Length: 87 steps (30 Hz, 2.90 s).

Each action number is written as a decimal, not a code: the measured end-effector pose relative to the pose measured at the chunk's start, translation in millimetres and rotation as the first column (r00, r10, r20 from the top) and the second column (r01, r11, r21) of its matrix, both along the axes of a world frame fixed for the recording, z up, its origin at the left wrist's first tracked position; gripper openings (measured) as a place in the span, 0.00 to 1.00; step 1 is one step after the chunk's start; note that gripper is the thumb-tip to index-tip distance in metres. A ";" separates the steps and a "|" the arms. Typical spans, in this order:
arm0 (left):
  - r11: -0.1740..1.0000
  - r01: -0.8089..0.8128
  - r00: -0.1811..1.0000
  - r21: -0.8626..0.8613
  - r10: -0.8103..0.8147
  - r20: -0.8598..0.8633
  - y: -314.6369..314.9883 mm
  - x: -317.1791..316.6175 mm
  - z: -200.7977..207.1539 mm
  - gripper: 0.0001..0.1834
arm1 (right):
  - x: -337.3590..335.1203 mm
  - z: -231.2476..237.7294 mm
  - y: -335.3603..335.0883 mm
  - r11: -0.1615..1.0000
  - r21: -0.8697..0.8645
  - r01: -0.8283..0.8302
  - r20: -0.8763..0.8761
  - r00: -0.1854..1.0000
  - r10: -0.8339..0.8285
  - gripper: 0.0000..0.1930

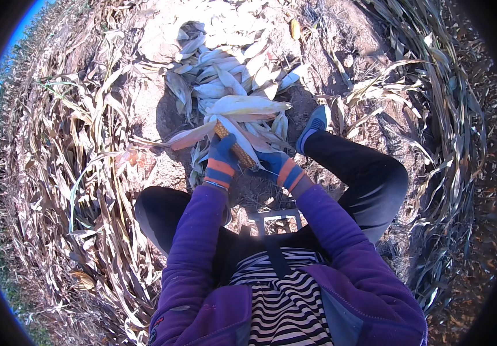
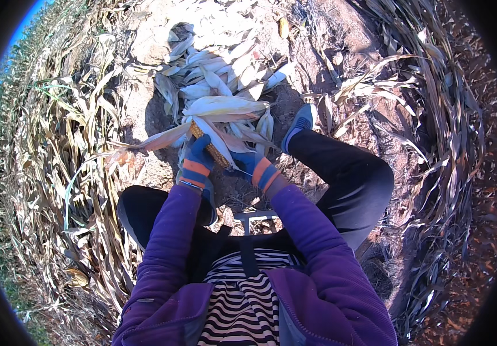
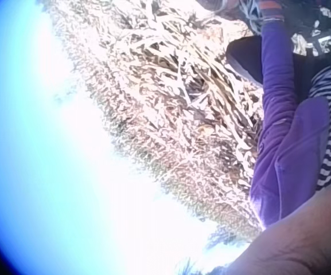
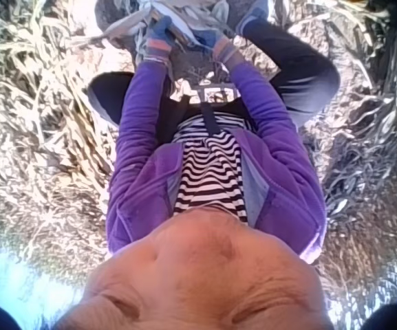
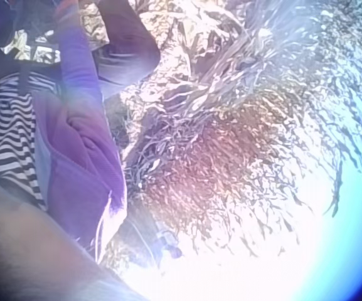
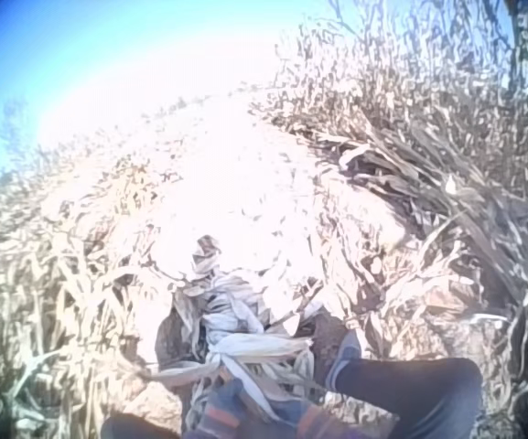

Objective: The person sits on the ground in a cornfield and husks corn cobs by hand, removing the dried husks and placing the shucked cobs aside. The person handles multiple corn cobs one at a time, peeling back the husks and discarding them on the ground.

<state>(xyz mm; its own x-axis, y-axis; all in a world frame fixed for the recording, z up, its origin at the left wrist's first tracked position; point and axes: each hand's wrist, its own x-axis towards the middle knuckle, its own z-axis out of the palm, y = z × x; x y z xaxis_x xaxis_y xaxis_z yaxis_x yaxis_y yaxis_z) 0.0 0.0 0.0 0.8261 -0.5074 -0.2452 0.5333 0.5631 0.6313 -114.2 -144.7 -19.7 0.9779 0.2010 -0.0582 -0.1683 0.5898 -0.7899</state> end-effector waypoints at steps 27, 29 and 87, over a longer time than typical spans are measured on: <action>0.940 -0.201 0.979 0.276 0.205 0.015 11.5 32.0 2.9 0.16 | 6.6 30.9 29.3 0.912 -0.410 -0.001 -0.123 0.991 -0.054 0.21; 0.949 -0.190 0.977 0.250 0.209 -0.049 11.5 30.7 20.5 0.13 | 7.7 28.2 27.4 0.925 -0.376 -0.052 -0.189 0.982 -0.021 0.22; 0.545 -0.733 0.673 0.406 0.670 0.314 88.4 76.7 34.3 0.17 | 8.8 9.0 12.1 0.971 -0.095 0.222 -0.783 0.585 -0.210 0.22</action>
